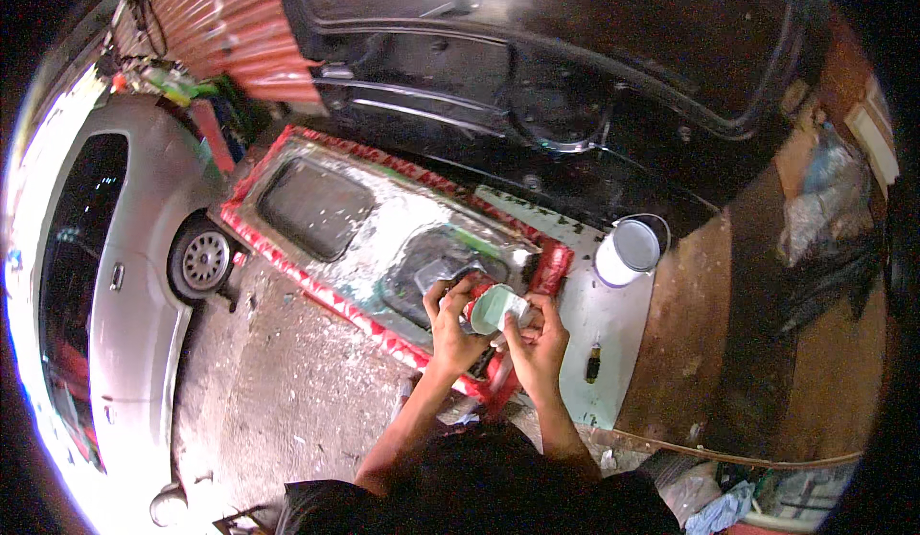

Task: The person scoops a white paste from a plastic container and spreads it onto a car door panel using a small spatula. The person repeatedly adds more paste and smooths the surface across the panel.

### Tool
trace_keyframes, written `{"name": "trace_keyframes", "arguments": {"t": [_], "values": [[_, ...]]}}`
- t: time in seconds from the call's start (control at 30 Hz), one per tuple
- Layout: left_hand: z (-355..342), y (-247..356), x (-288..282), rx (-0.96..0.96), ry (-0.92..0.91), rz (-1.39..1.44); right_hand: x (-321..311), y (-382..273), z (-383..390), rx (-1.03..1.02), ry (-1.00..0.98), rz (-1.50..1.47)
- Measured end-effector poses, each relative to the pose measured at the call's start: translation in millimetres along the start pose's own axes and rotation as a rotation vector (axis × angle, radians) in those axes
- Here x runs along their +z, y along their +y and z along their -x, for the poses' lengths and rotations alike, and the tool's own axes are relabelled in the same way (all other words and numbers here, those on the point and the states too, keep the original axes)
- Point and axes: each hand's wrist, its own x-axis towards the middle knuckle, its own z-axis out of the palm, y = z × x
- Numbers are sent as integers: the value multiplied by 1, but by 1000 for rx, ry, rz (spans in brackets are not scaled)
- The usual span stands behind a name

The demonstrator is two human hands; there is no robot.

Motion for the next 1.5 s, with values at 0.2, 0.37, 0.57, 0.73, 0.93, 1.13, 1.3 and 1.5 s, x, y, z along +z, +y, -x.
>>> {"name": "trace_keyframes", "arguments": {"t": [0.2,0.37,0.57,0.73,0.93,1.13,1.3,1.5], "values": [[-8,-38,-55,153,-20,-178,51,4,7,154,-149,-125],[-5,-71,-86,277,5,-133,93,38,16,-15,-133,3],[-7,-99,-112,313,-38,-222,128,11,28,185,-177,-359],[-14,-108,-121,345,-28,-210,144,20,29,193,-128,-384],[-26,-114,-127,363,40,-125,164,6,34,285,-104,-551],[-30,-122,-136,351,9,-134,179,0,36,340,-47,-626],[-29,-130,-136,365,5,-115,184,-5,32,408,-32,-692],[-31,-132,-138,333,2,-176,191,-8,33,512,13,-716]]}}
